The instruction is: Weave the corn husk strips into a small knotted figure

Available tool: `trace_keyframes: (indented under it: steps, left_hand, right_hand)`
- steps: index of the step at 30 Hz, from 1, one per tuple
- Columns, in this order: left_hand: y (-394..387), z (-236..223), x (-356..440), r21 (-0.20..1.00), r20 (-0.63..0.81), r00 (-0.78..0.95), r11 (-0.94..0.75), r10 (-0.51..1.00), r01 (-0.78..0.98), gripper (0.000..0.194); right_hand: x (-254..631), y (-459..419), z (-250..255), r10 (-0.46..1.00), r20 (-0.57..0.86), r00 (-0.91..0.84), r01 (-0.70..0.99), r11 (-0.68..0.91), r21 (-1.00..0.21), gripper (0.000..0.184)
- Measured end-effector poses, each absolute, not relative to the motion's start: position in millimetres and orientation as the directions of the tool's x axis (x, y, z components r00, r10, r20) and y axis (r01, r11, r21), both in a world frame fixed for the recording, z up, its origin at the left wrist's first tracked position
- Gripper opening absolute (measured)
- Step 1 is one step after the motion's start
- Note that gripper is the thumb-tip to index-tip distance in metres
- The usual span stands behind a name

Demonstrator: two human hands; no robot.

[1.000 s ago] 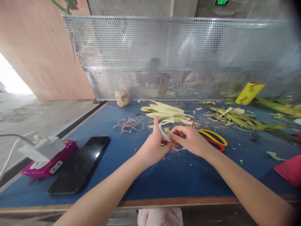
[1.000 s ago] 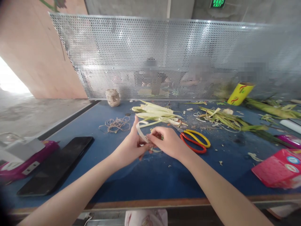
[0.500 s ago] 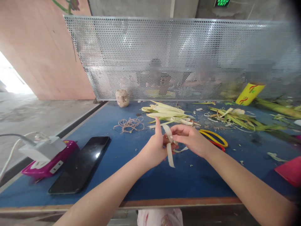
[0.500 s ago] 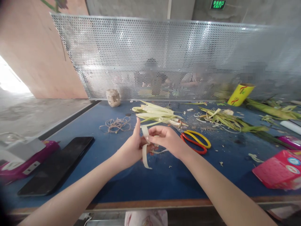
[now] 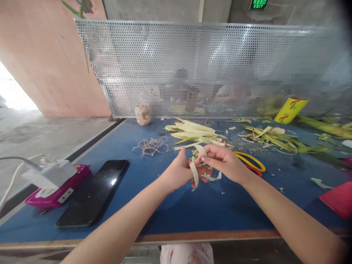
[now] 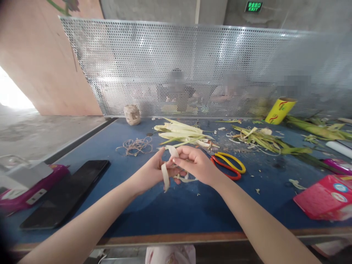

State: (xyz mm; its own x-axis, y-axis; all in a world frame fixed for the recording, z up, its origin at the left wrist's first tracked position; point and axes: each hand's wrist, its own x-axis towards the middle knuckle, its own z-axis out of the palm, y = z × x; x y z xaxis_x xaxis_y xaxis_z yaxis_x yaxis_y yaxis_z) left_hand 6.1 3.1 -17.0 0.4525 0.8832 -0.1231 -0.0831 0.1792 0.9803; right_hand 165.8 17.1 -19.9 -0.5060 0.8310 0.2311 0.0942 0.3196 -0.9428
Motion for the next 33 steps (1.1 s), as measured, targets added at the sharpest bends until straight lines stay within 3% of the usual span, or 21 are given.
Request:
trace_keyframes:
  steps: [10, 16, 18, 21, 28, 33]
  left_hand:
    - [4.6, -16.9, 5.5, 0.987, -0.095, 0.366, 0.136, 0.926, -0.087, 0.115]
    - [4.6, -21.3, 5.8, 0.986, -0.109, 0.414, 0.151, 0.904, -0.071, 0.109]
    - [5.2, -23.2, 5.6, 0.988, -0.103, 0.417, 0.143, 0.903, -0.066, 0.109]
    - [5.5, -23.7, 4.6, 0.989, -0.092, 0.416, 0.132, 0.905, -0.069, 0.109]
    - [6.8, -21.5, 2.1, 0.991, -0.092, 0.459, 0.127, 0.884, -0.047, 0.105]
    - [6.3, -20.2, 1.8, 0.994, -0.094, 0.442, 0.11, 0.892, -0.01, 0.101]
  right_hand:
    - [164.4, 19.0, -23.3, 0.843, 0.223, -0.489, 0.221, 0.367, -0.904, 0.018]
    - [173.1, 24.0, -22.2, 0.802, 0.466, -0.373, 0.021, 0.509, -0.86, 0.013]
    - [175.5, 24.2, -22.4, 0.8, 0.464, -0.38, -0.008, 0.499, -0.867, 0.012]
    - [177.6, 21.3, -20.2, 0.786, 0.417, -0.456, 0.088, 0.507, -0.858, 0.011]
    - [182.8, 17.3, -11.3, 0.65, 0.448, -0.614, 0.349, 0.733, -0.584, 0.015]
    - [181.1, 13.2, -10.3, 0.668, 0.393, -0.632, 0.542, 0.743, -0.392, 0.012]
